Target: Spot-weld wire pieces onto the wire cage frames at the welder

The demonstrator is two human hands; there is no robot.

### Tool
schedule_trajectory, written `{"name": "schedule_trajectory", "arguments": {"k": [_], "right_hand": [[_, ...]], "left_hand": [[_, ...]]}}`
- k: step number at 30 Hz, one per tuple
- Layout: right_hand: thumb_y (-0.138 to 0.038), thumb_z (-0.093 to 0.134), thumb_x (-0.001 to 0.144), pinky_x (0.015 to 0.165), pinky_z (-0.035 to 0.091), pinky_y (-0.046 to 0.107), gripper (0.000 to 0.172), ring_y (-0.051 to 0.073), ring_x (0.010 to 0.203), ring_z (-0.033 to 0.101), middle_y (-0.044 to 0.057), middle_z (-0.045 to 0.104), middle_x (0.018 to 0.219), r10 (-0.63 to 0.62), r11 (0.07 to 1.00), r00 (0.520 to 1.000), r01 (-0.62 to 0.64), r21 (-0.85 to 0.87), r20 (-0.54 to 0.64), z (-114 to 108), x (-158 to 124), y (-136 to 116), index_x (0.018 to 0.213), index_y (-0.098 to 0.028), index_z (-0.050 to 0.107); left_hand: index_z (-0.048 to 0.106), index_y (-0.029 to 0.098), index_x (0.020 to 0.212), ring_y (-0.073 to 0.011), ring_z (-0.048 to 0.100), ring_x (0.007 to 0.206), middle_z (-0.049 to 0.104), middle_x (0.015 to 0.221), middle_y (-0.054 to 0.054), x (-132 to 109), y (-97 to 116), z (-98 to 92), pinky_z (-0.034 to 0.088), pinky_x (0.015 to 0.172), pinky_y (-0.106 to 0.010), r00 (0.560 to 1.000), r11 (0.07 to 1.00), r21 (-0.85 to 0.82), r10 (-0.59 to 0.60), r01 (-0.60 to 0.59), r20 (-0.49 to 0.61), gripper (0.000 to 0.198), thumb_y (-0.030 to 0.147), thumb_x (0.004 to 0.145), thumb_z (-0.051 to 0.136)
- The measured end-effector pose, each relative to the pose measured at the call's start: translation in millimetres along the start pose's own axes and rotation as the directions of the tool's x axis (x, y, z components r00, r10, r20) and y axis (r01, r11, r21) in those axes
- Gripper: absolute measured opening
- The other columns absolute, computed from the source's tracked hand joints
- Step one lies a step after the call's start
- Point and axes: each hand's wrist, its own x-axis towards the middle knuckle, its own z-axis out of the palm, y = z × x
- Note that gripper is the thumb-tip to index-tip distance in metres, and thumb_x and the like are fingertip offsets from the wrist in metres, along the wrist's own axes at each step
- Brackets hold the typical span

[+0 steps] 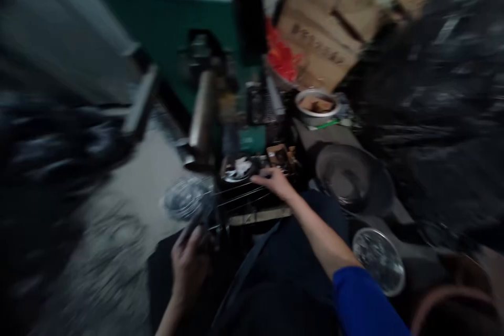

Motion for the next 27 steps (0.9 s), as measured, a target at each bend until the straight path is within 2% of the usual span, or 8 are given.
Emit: {"name": "schedule_trajectory", "arguments": {"k": [4,7,12,16,27], "right_hand": [[-0.051,0.077,0.070,0.059,0.026,0.025,0.046,0.011,0.060,0.035,-0.005,0.039,0.058,0.009,1.000,1.000,-0.009,0.028,-0.013,4.0,16.6,15.0,0.054,-0.018,0.048],[-0.050,0.078,0.070,0.057,0.024,0.026,0.050,0.010,0.058,0.031,-0.005,0.035,0.057,0.007,0.999,1.000,-0.008,0.043,0.015,8.0,21.2,18.5,0.052,-0.019,0.044],[-0.054,0.077,0.069,0.055,0.023,0.026,0.052,0.011,0.057,0.029,-0.005,0.033,0.056,0.006,1.000,1.000,-0.006,-0.011,0.002,8.2,22.5,13.9,0.052,-0.019,0.042],[-0.054,0.077,0.070,0.055,0.022,0.027,0.054,0.011,0.057,0.028,-0.005,0.031,0.056,0.006,0.999,0.999,-0.004,-0.046,0.036,3.3,27.7,13.4,0.052,-0.020,0.039],[-0.052,0.076,0.071,0.056,0.020,0.027,0.055,0.011,0.057,0.026,-0.005,0.029,0.057,0.004,0.999,0.998,-0.001,-0.037,0.057,-6.9,40.8,26.9,0.053,-0.020,0.035]], "left_hand": [[0.054,0.016,0.138,-0.0097,0.045,0.045,0.054,0.057,0.005,13.0,-13.5,-4.0,0.045,0.043,-0.022,0.996,0.991,-0.133,0.021,-0.010,0.081,0.070,0.045,0.078,0.074],[0.053,0.015,0.139,-0.0098,0.044,0.046,0.049,0.056,0.006,16.7,-17.4,-8.1,0.046,0.043,-0.023,0.996,0.984,-0.178,0.045,-0.031,0.080,0.068,0.043,0.080,0.074],[0.053,0.013,0.139,-0.0080,0.041,0.044,0.048,0.056,0.007,19.4,-17.3,-8.4,0.044,0.042,-0.021,0.994,0.975,-0.218,0.053,-0.031,0.095,0.069,0.042,0.080,0.074],[0.055,0.013,0.137,-0.0062,0.041,0.045,0.048,0.059,0.007,26.5,-18.8,-6.9,0.043,0.043,-0.019,0.995,0.972,-0.231,0.058,-0.039,0.076,0.068,0.042,0.079,0.075],[0.052,0.011,0.140,-0.0081,0.041,0.042,0.043,0.054,0.009,39.2,-14.2,5.6,0.047,0.038,-0.022,0.993,0.958,-0.283,0.077,-0.048,0.094,0.070,0.040,0.080,0.074]]}}
